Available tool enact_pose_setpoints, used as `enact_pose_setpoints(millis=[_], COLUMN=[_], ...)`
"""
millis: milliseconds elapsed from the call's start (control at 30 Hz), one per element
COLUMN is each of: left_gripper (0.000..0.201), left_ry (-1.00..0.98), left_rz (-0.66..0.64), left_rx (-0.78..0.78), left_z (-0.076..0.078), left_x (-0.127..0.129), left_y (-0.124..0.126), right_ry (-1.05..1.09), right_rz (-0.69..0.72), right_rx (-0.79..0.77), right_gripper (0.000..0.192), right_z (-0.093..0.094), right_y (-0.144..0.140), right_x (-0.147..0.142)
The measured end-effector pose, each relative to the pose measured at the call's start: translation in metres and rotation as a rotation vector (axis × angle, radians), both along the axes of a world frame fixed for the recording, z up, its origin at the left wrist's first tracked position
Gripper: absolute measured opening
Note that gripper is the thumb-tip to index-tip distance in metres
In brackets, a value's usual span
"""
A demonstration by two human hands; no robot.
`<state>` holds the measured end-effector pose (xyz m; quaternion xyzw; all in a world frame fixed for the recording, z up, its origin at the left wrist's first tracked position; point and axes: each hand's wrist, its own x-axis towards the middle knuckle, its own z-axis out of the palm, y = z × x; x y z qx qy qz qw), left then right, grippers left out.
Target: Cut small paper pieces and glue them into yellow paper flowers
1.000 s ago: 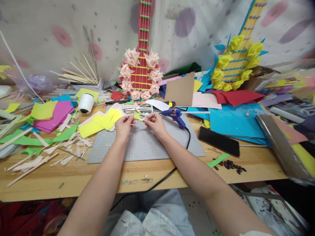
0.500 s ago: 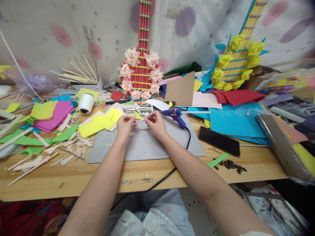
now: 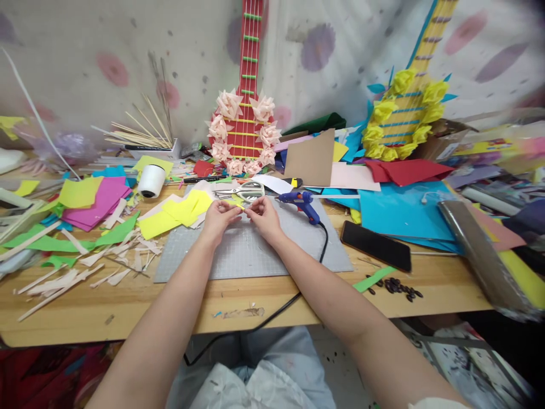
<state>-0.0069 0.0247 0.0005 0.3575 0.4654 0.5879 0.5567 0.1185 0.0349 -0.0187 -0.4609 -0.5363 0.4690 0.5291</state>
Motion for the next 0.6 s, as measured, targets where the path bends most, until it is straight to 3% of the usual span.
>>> enact_pose_setpoints(millis=[167,300,400,500,600], left_gripper=[0.046,0.048,0.047,0.048,0.047], left_ry=[0.031,0.013,-0.021,-0.052,-0.049], left_rz=[-0.003,0.001,-0.010,-0.020,-0.029], left_rx=[-0.020,0.033,0.073,0.088,0.100], left_z=[0.003,-0.001,-0.002,-0.001,0.000], left_x=[-0.010,-0.020,-0.025,-0.027,-0.028], left_y=[-0.001,-0.005,-0.009,-0.013,-0.015], right_ry=[-0.131,-0.346,-0.740,-1.183,-1.423], right_rz=[-0.003,-0.024,-0.028,0.025,0.123], right_rx=[0.076,0.169,0.229,0.320,0.352], right_gripper=[0.023,0.017,0.015,0.027,0.035], right_z=[0.001,0.017,0.034,0.045,0.047], right_y=[-0.001,0.014,0.038,0.059,0.069], right_x=[-0.005,0.003,0.013,0.015,0.008])
